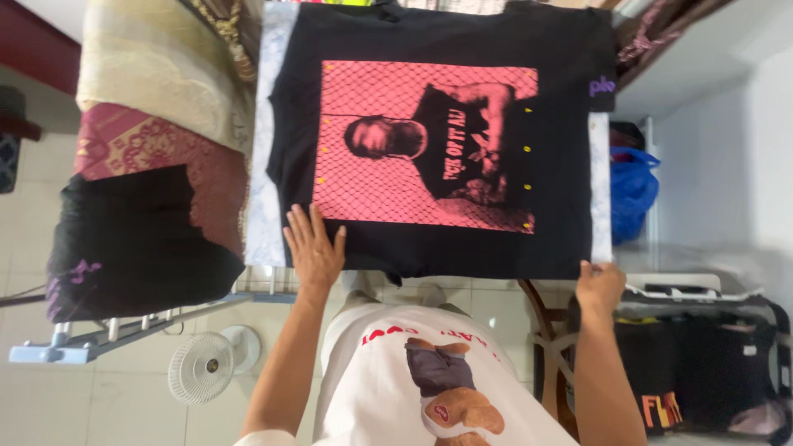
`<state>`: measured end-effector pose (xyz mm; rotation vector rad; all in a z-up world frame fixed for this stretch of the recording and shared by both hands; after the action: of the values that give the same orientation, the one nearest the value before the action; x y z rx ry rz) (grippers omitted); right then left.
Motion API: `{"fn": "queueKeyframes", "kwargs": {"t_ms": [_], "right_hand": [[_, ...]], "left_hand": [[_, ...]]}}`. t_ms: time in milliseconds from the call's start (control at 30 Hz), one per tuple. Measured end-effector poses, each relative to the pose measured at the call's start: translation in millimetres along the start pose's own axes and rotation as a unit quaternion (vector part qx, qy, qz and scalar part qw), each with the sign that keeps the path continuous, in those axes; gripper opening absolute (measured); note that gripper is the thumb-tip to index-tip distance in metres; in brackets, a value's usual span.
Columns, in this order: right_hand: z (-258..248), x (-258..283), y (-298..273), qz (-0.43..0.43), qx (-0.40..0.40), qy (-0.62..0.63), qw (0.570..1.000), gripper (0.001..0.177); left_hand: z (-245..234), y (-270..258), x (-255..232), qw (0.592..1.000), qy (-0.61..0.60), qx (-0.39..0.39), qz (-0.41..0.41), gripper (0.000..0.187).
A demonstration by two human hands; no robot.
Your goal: The person folds two black graphic t-shirts on a white table, smoothing and aligning them before placing one into an open suitcase. The shirts are handled by hand without tools.
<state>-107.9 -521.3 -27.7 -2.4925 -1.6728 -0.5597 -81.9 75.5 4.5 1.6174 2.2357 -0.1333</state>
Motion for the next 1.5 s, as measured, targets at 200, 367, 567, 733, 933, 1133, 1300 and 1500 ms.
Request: {"fn": "queueKeyframes", "kwargs": {"t_ms": [200, 367, 567, 733, 933, 1133, 1300, 1500], "right_hand": [[5, 3, 16, 0.188, 0.083, 0.242, 0.948, 0.020], [-7, 10, 18, 0.210, 0.075, 0.134, 0.966, 0.025], [-9, 67, 3, 0.059, -0.061, -0.116, 0.990, 0.040], [16, 236, -7, -0.190, -0.082, -0.050, 0.977, 0.034], [97, 448, -79, -0.455, 0.123, 0.164, 0.867, 0.063], [126, 509, -118, -0.507, 0.174, 0.027, 0.844, 0.069], [127, 498, -120, -0.483, 0.196, 0.017, 0.853, 0.068], [123, 497, -123, -0.499, 0.169, 0.012, 0.850, 0.068]], "left_hand": [[0, 31, -4, 1.000, -0.007, 0.016, 0.004, 0.076], [-1, 86, 11, 0.998, -0.053, -0.011, -0.022, 0.073], [0, 125, 57, 0.993, -0.094, 0.015, -0.073, 0.050], [-12, 142, 92, 0.999, -0.035, 0.025, 0.023, 0.039], [-18, 147, 105, 0.999, -0.037, 0.016, 0.010, 0.051], [-19, 151, 106, 0.992, -0.091, 0.070, -0.045, 0.062], [-17, 155, 113, 0.998, -0.029, 0.052, 0.025, 0.056], [-12, 160, 113, 0.994, 0.043, 0.057, 0.081, 0.054]]}}
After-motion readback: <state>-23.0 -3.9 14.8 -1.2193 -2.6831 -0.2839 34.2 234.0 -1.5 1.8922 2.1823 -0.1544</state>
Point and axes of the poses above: each hand's wrist, its own y-axis towards the middle knuckle, its own z-axis out of the palm, x = y × z, the point moved 4 cm from there along y, towards the middle knuckle, and after that the axes turned 8 degrees about -z, right-handed, at the moved point
